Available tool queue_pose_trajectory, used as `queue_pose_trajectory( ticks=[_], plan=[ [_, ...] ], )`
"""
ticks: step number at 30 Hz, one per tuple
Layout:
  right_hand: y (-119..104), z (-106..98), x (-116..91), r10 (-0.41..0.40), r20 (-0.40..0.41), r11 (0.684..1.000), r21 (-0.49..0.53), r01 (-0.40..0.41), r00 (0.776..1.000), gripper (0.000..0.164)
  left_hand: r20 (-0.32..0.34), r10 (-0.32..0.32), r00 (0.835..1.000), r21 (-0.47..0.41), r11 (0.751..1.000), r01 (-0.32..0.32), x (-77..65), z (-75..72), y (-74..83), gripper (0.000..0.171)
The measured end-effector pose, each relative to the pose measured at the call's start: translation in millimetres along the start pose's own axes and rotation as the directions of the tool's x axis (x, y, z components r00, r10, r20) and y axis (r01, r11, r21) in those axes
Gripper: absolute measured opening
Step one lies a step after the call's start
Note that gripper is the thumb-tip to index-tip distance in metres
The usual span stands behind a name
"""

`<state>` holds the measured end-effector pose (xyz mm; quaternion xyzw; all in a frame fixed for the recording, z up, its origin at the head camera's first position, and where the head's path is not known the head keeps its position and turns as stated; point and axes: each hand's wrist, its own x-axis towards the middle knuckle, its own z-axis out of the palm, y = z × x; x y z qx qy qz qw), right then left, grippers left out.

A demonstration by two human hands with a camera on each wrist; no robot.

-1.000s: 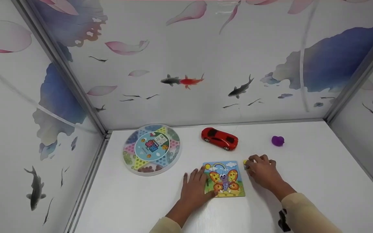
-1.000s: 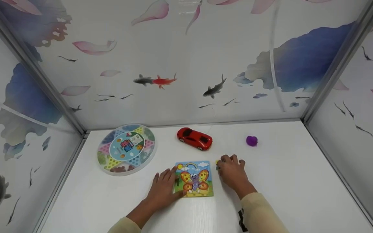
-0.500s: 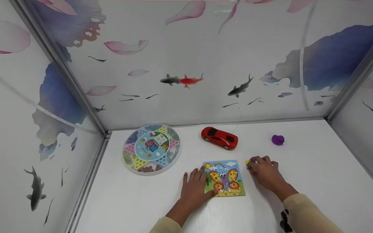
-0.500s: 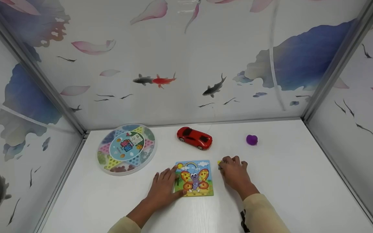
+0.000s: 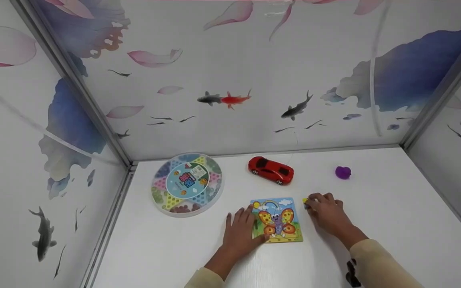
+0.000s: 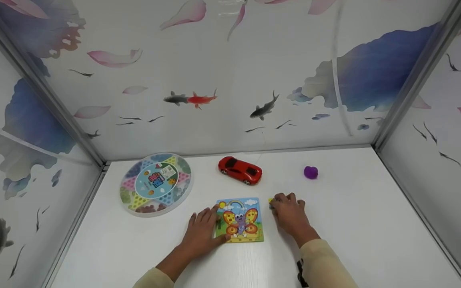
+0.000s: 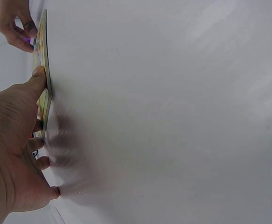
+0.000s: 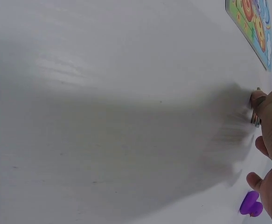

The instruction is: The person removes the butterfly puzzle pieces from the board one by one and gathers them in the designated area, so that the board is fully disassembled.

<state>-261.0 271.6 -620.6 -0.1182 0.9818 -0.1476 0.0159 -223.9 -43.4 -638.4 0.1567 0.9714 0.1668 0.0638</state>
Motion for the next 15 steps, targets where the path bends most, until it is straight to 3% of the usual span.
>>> queue_pose_trajectory(
  ticks=[15],
  plan=[
    [-12, 1, 11, -0.015, 0.019, 1.0, 0.019, 0.015, 1.0, 0.042, 0.014, -0.007, 1.0, -0.024, 1.0, 0.007, -0.2, -0.9, 0.2, 0.073]
  ],
)
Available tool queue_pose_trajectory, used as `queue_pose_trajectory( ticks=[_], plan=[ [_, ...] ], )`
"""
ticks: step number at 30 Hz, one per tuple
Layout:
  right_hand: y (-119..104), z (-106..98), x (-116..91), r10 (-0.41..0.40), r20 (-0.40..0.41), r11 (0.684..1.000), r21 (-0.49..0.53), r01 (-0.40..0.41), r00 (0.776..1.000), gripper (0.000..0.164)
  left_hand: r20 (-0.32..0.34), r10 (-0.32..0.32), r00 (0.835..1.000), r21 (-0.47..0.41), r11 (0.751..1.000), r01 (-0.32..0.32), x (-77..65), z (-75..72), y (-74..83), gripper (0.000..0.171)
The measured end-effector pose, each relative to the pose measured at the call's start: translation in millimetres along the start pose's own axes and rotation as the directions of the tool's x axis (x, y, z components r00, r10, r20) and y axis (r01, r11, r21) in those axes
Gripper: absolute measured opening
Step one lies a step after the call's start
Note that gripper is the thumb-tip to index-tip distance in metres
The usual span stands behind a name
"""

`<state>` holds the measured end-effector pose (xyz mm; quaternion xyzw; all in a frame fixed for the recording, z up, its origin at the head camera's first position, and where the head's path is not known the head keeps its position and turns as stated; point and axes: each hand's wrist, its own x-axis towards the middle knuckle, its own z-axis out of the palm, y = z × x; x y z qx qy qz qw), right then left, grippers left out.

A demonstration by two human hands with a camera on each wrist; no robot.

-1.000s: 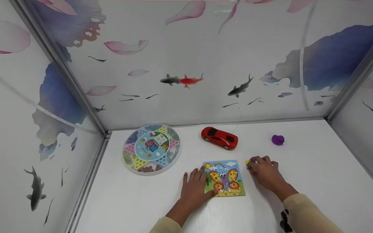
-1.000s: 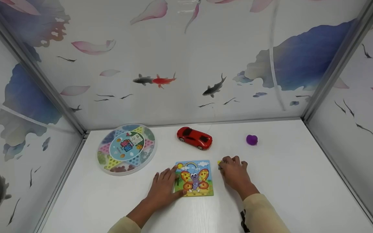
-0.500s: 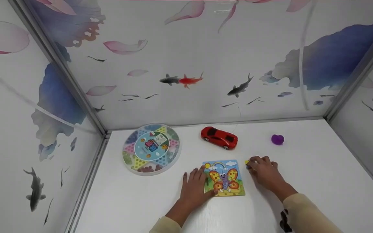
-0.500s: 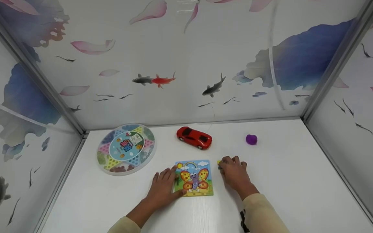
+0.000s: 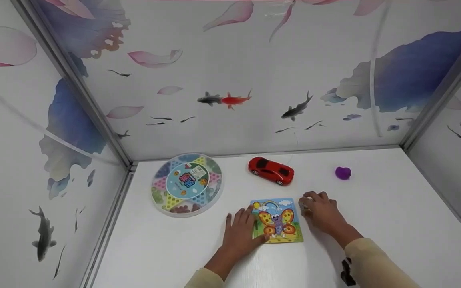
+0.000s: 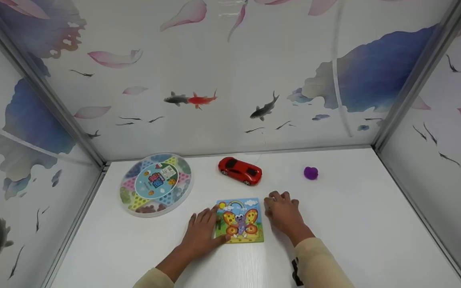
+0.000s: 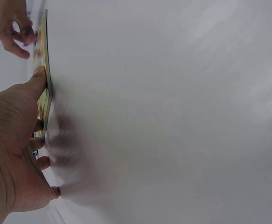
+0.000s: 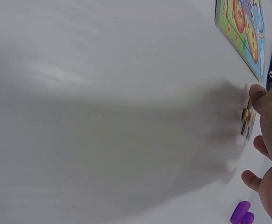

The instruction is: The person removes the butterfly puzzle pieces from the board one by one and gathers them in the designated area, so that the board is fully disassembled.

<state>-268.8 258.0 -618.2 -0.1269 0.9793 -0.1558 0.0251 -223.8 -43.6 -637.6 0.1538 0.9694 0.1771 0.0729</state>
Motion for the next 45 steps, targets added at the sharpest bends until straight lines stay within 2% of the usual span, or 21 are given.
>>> queue_pose_trajectory(
  ticks=[4, 11, 20, 35, 41, 45],
  plan=[
    [-11, 2, 5, -0.005, 0.008, 1.0, -0.013, 0.005, 1.0, 0.045, 0.005, -0.008, 1.0, 0.004, 1.0, 0.008, 0.0, -0.4, 0.6, 0.075],
    [-34, 5, 13, -0.043, 0.003, 0.999, -0.029, 0.043, 0.999, 0.041, -0.018, 0.0, 1.0, 0.01, 1.0, 0.0, 0.8, -0.3, 0.6, 0.075],
    [-59, 14, 20, -0.047, 0.036, 0.999, 0.004, 0.047, 0.998, 0.042, 0.014, -0.014, 1.0, 0.021, 1.0, 0.014, 4.0, 1.5, -0.2, 0.084],
    [-71, 21, 24, -0.087, 0.015, 0.996, -0.011, 0.087, 0.996, 0.038, 0.009, -0.007, 1.0, 0.007, 1.0, 0.007, 3.7, -0.5, 0.8, 0.079],
    [-74, 23, 25, -0.081, 0.034, 0.996, -0.033, 0.083, 0.996, 0.033, -0.022, 0.017, 1.0, 0.0, 1.0, -0.017, 0.8, -1.5, 0.7, 0.072],
    [-78, 22, 26, -0.075, 0.043, 0.996, -0.037, 0.076, 0.996, 0.036, -0.023, 0.021, 1.0, 0.001, 1.0, -0.021, 0.4, -1.0, -0.4, 0.075]
  ],
)
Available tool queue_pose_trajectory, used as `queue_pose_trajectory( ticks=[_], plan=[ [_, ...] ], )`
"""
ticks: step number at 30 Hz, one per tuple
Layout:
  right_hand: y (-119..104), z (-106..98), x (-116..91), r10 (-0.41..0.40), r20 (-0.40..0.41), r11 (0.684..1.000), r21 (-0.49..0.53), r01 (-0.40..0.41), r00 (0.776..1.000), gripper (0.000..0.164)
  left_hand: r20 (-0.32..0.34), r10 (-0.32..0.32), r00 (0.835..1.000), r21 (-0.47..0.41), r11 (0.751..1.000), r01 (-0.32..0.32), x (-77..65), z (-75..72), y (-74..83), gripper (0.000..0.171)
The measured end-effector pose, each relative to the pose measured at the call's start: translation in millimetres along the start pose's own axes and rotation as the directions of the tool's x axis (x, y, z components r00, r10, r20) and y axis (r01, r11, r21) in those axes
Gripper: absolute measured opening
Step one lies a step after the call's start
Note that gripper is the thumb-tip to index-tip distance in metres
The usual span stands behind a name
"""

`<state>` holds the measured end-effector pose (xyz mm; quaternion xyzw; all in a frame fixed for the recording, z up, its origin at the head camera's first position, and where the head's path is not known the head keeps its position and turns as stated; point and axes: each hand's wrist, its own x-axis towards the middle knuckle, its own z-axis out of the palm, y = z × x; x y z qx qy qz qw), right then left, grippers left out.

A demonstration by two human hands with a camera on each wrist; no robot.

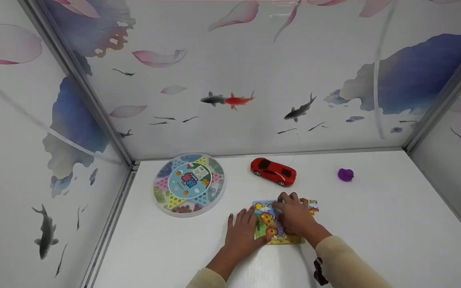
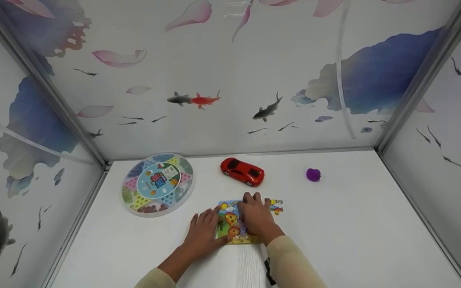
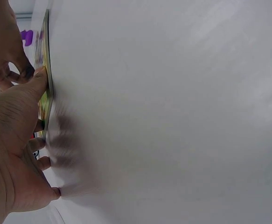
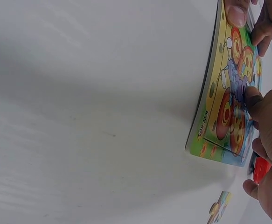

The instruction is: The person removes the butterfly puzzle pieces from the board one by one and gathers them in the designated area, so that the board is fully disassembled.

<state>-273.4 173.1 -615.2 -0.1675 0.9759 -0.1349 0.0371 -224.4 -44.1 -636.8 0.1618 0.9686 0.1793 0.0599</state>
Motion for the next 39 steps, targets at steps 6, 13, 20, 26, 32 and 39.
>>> queue_pose_trajectory(
  ticks=[6, 13, 20, 26, 32, 39],
  plan=[
    [-2.7, -0.5, 1.9, 0.006, 0.014, 1.0, 0.004, -0.006, 1.0, 0.042, 0.022, -0.007, 1.0, 0.015, 1.0, 0.006, 1.1, -1.5, 0.2, 0.075],
    [-4.2, 0.2, 4.1, 0.015, 0.019, 1.0, -0.008, -0.015, 1.0, 0.045, 0.038, -0.025, 0.999, 0.008, 1.0, 0.024, 2.0, -0.6, 0.3, 0.081],
    [-4.7, 0.4, 8.1, 0.019, 0.03, 0.999, -0.03, -0.018, 0.999, 0.05, 0.045, -0.045, 0.998, 0.01, 0.999, 0.044, 2.4, -2.2, 2.6, 0.08],
    [-4.4, 1.3, 8.3, -0.009, -0.003, 0.998, -0.067, 0.009, 1.0, 0.053, 0.013, -0.021, 1.0, 0.056, 0.998, 0.02, 1.0, -3.8, 2.6, 0.082],
    [-5.5, 1.1, 9.8, 0.018, 0.008, 0.998, -0.056, -0.017, 1.0, 0.053, 0.015, -0.014, 1.0, 0.042, 0.999, 0.013, 1.7, -2.5, 1.3, 0.082],
    [-7.8, 1.2, 10.2, 0.052, 0.04, 0.999, -0.017, -0.052, 0.998, 0.06, 0.015, -0.005, 1.0, 0.036, 0.999, 0.005, 1.6, -1.8, 0.1, 0.079]
  ],
)
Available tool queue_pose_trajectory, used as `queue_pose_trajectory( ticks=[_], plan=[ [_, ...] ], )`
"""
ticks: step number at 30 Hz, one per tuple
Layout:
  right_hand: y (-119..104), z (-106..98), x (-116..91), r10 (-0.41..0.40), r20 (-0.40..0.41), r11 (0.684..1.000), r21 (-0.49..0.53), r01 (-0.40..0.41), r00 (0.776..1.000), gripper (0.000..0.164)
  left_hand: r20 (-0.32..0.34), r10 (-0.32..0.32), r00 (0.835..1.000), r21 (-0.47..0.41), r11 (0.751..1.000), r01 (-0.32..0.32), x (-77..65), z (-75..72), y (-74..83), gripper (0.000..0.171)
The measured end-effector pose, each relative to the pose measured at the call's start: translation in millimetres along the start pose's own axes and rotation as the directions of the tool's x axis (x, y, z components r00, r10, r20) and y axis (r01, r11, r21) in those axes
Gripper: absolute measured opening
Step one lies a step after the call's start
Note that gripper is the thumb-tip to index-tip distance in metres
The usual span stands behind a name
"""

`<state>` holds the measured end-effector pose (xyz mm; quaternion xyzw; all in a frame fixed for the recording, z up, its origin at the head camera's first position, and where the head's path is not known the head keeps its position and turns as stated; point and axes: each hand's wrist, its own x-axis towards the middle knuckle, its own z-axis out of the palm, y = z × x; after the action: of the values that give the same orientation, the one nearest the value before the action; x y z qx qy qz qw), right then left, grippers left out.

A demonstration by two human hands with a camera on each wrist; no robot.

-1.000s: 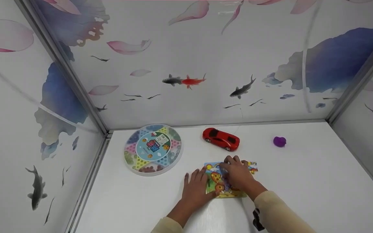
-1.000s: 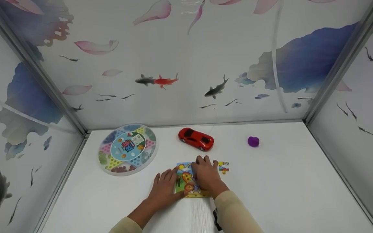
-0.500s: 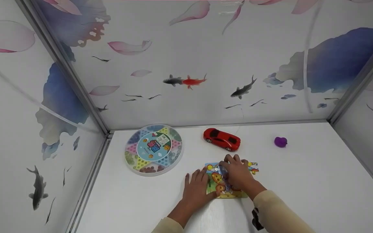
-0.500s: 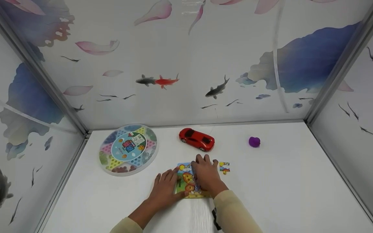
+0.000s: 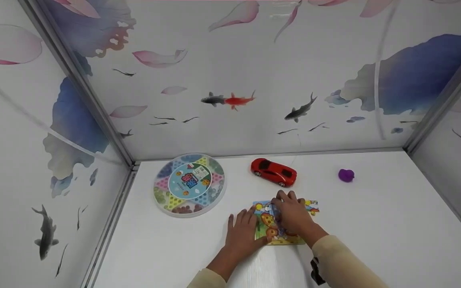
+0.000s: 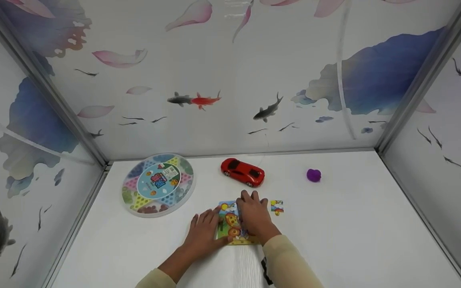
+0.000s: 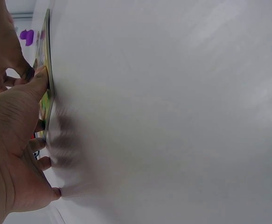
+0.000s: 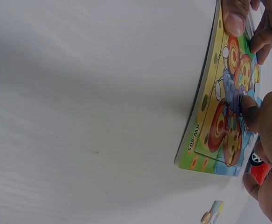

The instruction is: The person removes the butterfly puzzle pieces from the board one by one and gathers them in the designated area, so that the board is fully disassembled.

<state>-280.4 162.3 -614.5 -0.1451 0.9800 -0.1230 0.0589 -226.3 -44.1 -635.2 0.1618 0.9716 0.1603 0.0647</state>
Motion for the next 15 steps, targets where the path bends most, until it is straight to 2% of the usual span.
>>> queue_pose_trajectory(
  ticks=[10, 15],
  plan=[
    [-2.5, -0.1, -1.0, 0.023, 0.007, 0.998, 0.052, -0.023, 1.0, 0.059, 0.014, -0.014, 1.0, -0.013, 1.0, 0.014, 0.6, -2.1, 1.2, 0.081],
    [-3.5, -0.5, -2.4, 0.001, -0.01, 0.999, 0.041, -0.001, 1.0, 0.059, 0.015, -0.028, 0.999, 0.011, 1.0, 0.028, 1.6, 1.4, 1.5, 0.078]
  ],
)
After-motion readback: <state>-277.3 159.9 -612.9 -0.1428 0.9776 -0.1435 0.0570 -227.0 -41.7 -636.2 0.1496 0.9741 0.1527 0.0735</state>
